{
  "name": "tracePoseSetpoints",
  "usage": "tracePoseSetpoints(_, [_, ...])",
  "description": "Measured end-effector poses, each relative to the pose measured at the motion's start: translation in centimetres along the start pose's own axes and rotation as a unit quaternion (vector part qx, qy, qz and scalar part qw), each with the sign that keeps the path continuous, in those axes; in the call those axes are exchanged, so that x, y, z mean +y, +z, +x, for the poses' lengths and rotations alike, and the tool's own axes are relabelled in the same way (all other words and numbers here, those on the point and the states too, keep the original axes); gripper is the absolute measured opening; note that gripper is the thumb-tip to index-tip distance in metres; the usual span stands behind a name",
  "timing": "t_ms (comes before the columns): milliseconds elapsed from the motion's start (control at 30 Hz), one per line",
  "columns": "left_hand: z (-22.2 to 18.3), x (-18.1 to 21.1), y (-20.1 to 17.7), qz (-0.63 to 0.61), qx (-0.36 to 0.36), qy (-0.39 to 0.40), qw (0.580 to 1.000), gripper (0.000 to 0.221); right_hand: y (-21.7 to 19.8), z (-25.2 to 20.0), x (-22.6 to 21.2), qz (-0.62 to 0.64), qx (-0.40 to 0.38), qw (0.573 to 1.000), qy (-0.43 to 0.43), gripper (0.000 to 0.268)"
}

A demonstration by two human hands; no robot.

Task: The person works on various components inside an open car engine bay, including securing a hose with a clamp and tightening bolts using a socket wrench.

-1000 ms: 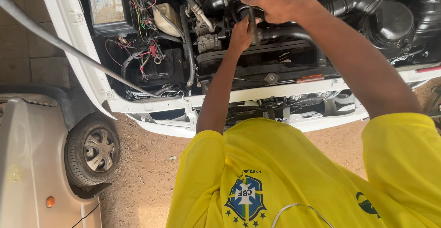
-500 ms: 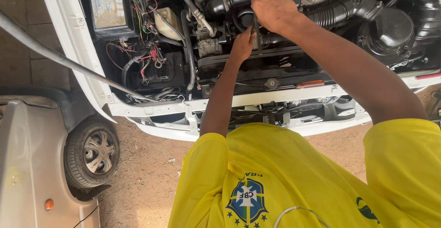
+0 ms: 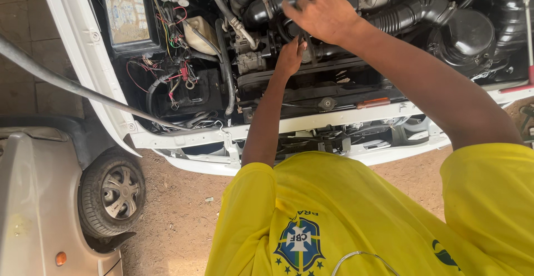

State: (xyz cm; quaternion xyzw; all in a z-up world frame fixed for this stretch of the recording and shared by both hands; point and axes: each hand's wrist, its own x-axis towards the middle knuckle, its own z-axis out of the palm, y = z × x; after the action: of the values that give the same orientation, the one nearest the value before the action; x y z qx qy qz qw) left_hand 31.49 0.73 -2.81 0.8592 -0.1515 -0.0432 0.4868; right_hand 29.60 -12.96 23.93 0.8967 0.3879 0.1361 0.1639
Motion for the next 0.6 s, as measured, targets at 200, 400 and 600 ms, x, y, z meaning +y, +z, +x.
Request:
tracePoseSetpoints(200, [-0.6, 2.0, -1.0, 0.015, -0.046, -0.097, 0.994, 0.03, -2.5, -0.9, 0.5, 0.007, 0.023, 0.997, -0.077, 0.035])
tracePoseSetpoints(400, [-0.3, 0.5, -0.3, -0.007, -0.01, -0.027, 1.0, 0.032, -2.1, -0.5, 0.4, 0.038, -0.092, 0.994, 0.036, 0.047])
tracePoseSetpoints(600, [-0.7, 3.0, -1.2, 0.032, -0.065, -0.097, 0.993, 0.036, -3.5, -1.2, 1.0, -0.15, -0.059, 0.979, -0.128, 0.025])
